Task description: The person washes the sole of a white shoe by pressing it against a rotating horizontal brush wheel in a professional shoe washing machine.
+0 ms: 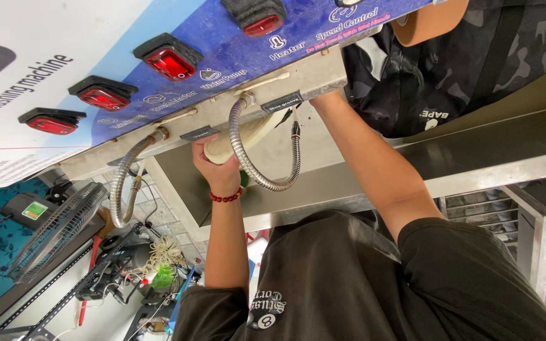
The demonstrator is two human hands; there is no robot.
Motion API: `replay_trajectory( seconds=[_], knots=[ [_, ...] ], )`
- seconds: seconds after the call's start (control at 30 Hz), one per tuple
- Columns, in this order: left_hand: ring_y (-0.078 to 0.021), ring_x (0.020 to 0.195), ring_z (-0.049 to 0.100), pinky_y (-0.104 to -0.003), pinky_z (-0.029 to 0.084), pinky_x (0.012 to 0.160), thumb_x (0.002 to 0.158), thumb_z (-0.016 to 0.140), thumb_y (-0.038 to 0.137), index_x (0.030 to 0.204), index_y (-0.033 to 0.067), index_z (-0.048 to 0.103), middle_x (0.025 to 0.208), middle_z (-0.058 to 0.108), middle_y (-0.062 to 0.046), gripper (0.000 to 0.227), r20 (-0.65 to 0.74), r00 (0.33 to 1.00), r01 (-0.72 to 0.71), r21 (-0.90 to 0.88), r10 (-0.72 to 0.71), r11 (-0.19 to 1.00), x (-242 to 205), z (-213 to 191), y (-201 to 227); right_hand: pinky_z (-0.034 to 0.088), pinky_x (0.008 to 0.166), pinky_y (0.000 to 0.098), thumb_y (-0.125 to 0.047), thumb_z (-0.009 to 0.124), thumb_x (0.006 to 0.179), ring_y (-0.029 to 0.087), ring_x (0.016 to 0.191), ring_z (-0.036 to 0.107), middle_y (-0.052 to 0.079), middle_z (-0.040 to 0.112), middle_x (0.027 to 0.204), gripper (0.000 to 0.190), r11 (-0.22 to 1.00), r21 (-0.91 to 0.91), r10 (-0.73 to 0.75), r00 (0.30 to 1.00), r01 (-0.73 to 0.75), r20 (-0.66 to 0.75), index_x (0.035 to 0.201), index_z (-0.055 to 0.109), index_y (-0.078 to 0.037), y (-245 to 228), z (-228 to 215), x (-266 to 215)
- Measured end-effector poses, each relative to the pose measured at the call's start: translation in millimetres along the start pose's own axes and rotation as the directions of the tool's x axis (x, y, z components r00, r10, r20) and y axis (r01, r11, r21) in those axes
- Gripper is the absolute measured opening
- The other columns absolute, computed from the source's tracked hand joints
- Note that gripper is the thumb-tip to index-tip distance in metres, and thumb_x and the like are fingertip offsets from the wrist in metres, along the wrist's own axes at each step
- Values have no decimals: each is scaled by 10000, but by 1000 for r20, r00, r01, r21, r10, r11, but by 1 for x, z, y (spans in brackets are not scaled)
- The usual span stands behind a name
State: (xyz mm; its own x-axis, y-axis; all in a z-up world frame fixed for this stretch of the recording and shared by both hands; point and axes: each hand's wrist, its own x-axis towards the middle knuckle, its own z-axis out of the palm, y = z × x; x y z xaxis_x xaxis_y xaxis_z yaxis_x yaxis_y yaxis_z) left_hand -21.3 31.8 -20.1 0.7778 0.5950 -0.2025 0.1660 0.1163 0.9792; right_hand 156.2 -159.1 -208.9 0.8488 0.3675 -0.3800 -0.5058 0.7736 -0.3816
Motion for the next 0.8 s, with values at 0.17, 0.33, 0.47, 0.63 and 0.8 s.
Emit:
replay_trajectory(
  seconds=[0.17,0.33,0.47,0.63,0.8],
  knots=[
    [-142,1056,660,-292,557,972,742,958,202,1206,36,556,1132,650,-58,635,66,986,-151,-25,152,988,-6,-1,9,606,1028,393,-313,406,1099,244,1249,656,142,597,1422,421,988,-154,-33,991,13,-128,1429,471,-61,16,-6,1],
    [-163,1068,675,-305,565,980,709,995,315,1201,46,543,1135,668,-71,720,75,986,-138,-102,146,985,-8,-3,15,541,1128,383,-310,413,1109,218,1350,581,98,512,1512,436,989,-108,-105,993,99,-49,1492,396,-102,29,-17,-2],
    [-157,1061,654,-305,556,961,709,1016,330,1220,42,541,1127,644,-59,755,79,986,-139,-93,146,986,-13,-11,12,557,1090,431,-318,424,1101,262,1314,603,145,536,1476,455,985,-133,-133,976,111,-171,1481,407,-67,35,-18,-14],
    [-178,1091,671,-319,570,980,705,1007,338,1218,50,538,1154,651,-74,752,82,987,-127,-101,135,987,-18,-17,13,564,1064,426,-324,413,1090,263,1293,612,147,548,1459,465,995,-58,-92,964,80,-250,1474,418,-61,43,-22,-15],
    [-199,1116,675,-340,573,1005,709,1008,309,1209,60,522,1185,654,-90,740,84,989,-102,-189,119,977,-18,-17,19,519,1078,391,-302,443,1080,237,1312,571,119,554,1444,460,983,-139,-158,936,119,-316,1466,427,-53,56,-30,-15]
  ],
)
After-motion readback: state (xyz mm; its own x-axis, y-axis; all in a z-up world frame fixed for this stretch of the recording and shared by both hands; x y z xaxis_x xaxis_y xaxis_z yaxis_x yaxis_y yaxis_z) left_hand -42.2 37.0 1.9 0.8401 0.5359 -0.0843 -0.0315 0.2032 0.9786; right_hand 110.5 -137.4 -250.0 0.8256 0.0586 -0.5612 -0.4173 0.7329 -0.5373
